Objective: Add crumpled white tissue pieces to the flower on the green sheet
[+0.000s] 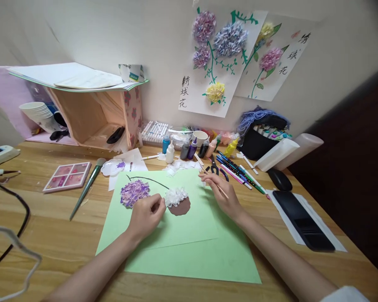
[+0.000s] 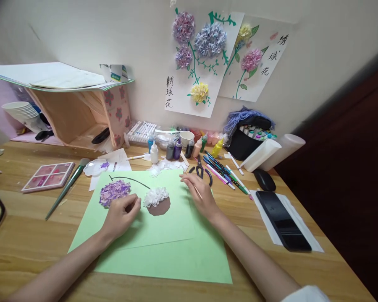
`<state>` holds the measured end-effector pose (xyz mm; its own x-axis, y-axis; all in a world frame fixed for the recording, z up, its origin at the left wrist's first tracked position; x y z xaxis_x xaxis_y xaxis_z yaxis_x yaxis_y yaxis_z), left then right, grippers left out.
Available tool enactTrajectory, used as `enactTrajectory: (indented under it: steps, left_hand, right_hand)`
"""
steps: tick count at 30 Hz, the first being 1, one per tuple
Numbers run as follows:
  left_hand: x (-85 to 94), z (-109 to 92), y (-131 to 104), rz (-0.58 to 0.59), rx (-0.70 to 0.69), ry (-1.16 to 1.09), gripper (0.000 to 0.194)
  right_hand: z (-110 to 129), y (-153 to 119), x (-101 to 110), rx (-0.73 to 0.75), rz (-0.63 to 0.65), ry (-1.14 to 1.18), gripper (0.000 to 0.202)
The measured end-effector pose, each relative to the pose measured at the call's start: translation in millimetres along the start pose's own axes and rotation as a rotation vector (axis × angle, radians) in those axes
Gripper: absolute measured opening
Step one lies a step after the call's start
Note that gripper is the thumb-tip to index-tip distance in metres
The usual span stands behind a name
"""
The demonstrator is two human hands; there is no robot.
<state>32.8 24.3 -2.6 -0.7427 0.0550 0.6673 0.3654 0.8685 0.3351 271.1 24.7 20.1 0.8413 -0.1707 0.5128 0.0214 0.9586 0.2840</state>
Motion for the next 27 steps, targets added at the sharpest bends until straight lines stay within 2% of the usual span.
enactTrajectory:
  steps: [3,5,10,13,16,20,22,24,27]
  left_hand:
    - [-2.0,-2,-4,0.063,-0.076,0.022,0.033]
    - [-2.3,-4,-8,0.103,-0.140,0.062,0.031]
    - [-7.6,-10,-14,0.264,-0.312,0.159,0.028]
    - [-13.0,-14,-16,0.381,-0.439,0.199,0.026]
    - [-13.5,-15,-19,0.447,-0.495,0.203,0.024]
    - [-10.2,-13,-24,0.523,-0.505,0.156,0.021]
    - [-8.7,-13,-23,0.541,-0.489,0.113,0.022]
    - [-6.4,-15,-19,0.498,-0.416,0.053,0.027]
    - [-0.8,-17,-9,0.331,-0.178,-0.034,0.035]
  right_hand:
    - [-30,-5,0,0.003,-0.047,-0.113,0.013]
    - [-40,-7,-4,0.019,-0.052,-0.168,0.007]
    - [-41,-7,-6,0.072,-0.025,-0.229,0.007]
    - [-41,-6,-4,0.096,-0.051,-0.277,0.009]
    - [-40,-7,-1,0.113,-0.079,-0.301,0.011]
    - [-22,-15,3,0.169,-0.178,-0.210,0.014]
    - [-5,-24,-3,0.242,-0.173,-0.159,0.015]
    - [14,-33,-14,0.345,-0.123,-0.106,0.016]
    - [37,-46,-34,0.475,-0.046,-0.079,0.017]
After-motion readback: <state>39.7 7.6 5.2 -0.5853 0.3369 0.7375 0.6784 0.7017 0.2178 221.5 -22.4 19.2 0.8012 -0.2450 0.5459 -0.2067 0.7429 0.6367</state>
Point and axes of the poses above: each hand's wrist, its own y-axis towards the middle knuckle, its own x-axis out of the back of the hand, z = x × y, the point moved 4 cm from there along y, towards the middle knuckle, and after that the axes turned 8 degrees about -x, right-handed, at the moved point
